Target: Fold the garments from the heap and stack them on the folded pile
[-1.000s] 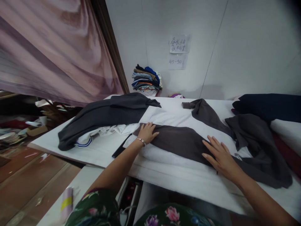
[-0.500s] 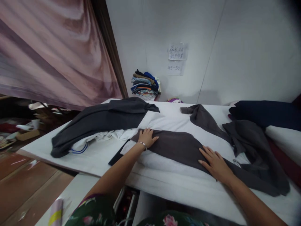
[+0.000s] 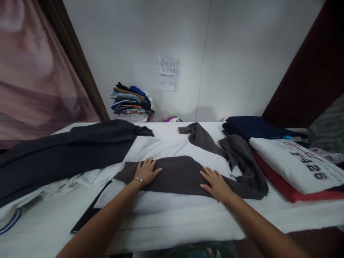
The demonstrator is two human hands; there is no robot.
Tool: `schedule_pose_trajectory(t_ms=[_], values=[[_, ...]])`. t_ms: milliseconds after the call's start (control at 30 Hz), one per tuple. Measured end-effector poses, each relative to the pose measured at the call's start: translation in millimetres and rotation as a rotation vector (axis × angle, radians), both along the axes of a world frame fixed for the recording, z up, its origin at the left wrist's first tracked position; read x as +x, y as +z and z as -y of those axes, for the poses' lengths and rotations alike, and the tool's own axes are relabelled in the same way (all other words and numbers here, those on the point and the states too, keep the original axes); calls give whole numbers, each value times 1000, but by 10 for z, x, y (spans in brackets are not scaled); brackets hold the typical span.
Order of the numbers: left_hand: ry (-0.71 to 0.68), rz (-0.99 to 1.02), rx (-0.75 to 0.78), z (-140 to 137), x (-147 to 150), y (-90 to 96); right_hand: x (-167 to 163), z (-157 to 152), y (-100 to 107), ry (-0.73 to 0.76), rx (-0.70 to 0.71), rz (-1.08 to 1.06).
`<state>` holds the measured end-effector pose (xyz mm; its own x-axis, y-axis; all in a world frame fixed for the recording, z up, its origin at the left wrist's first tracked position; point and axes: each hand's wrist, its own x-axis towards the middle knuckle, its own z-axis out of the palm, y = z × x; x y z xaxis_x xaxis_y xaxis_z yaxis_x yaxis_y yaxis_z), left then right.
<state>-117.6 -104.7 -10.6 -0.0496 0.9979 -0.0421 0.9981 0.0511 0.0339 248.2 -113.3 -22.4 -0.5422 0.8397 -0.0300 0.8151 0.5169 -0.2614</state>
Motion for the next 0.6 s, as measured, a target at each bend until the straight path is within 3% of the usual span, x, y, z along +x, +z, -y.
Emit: schedule_pose_trajectory(t_ms=[167, 267, 433, 600], values=[[72, 44, -30, -51, 104, 130, -2, -42, 94, -12, -112, -61], [18, -2, 40, -80, 264, 140, 63, -136, 222, -31, -180, -132], [-116, -36, 5, -93, 426, 10, 319, -349, 209, -177, 8, -36], [-127, -47, 4, -99, 414, -22, 446, -413, 26, -206, 36, 69]])
